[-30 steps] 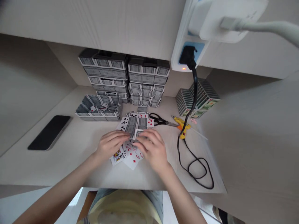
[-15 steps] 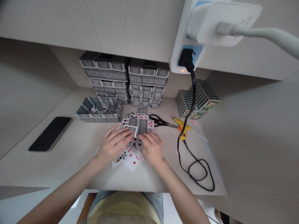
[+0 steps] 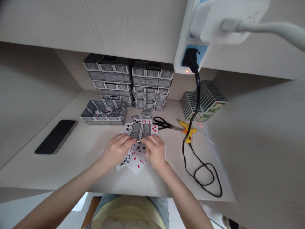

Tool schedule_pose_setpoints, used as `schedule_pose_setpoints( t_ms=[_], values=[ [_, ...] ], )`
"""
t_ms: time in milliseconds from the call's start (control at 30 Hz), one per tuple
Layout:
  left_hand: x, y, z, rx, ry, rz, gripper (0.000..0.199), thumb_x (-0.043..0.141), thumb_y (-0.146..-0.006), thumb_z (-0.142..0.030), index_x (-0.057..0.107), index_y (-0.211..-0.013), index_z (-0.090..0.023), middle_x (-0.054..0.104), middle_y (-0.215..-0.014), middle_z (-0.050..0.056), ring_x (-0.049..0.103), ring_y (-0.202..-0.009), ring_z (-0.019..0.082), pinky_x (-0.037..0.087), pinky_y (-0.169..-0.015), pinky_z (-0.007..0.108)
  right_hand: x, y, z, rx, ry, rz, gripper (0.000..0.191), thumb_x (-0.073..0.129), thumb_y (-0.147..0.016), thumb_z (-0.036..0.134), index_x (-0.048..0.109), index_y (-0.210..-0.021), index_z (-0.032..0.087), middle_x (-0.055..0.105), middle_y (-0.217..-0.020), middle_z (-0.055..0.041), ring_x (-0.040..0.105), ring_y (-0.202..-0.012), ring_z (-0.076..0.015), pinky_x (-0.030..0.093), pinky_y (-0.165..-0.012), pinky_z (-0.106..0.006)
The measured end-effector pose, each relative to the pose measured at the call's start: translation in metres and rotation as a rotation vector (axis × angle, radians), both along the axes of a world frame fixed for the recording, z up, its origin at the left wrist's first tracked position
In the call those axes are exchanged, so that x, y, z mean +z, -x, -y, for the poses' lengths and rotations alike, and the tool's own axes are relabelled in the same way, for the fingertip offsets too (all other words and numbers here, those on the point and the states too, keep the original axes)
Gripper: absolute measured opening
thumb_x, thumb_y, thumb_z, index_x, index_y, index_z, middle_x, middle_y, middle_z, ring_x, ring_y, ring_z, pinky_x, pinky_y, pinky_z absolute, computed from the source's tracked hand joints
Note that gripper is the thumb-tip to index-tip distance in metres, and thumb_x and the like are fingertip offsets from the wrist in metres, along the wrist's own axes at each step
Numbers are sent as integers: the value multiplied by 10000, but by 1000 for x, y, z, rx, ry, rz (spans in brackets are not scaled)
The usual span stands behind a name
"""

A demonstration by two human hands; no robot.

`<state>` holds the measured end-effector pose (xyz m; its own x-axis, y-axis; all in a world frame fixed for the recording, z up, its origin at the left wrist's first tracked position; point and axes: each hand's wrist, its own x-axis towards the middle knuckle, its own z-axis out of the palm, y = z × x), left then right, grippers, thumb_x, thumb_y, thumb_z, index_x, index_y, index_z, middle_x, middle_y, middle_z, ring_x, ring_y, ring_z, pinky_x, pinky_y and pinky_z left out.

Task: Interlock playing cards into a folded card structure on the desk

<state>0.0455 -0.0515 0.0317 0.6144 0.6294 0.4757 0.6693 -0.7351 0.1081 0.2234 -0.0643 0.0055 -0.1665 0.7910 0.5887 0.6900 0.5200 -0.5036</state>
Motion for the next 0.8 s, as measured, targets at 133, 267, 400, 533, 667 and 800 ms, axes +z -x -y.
schedule_pose_setpoints(
  t_ms=[133,267,400,533,667,800],
  values=[
    [-2,1,-1,-13,36,-21,186,418,-814,-110,601,-809,-146,557,-692,54,526,-688,185,457,-647,333,0,1,2,5,-40,129,271,402,-763,38,629,-806,180,599,-695,-31,530,-702,-164,403,-661,-297],
    [-12,-4,-3,-16,70,-63,212,399,-771,-57,575,-701,-153,527,-649,45,495,-630,173,441,-606,323,10,8,9,59,-50,479,211,431,-764,48,601,-787,170,585,-735,-54,509,-727,-183,385,-667,-308],
    [-15,-9,-2,-23,54,-72,214,399,-776,-72,550,-650,-155,517,-633,44,483,-610,172,430,-590,324,19,13,13,-22,-7,610,195,435,-743,26,546,-678,171,565,-706,-55,485,-671,-179,359,-615,-299],
    [-14,-5,2,-64,55,7,202,393,-830,-125,591,-814,-159,558,-706,47,517,-676,169,443,-631,317,19,6,12,25,-13,602,183,450,-696,23,547,-693,178,573,-701,-33,481,-662,-171,339,-603,-299],
    [-17,3,8,-6,100,92,185,409,-843,-134,579,-912,-162,598,-840,57,555,-767,164,462,-680,296,17,2,11,20,-3,591,209,457,-669,12,551,-733,187,580,-732,-28,489,-705,-177,342,-626,-302],
    [-18,3,12,59,146,80,185,409,-822,-98,580,-833,-169,576,-761,37,552,-690,149,465,-619,269,15,8,13,45,-4,603,181,452,-724,32,557,-766,174,584,-757,-49,492,-726,-186,358,-641,-303]
  ],
)
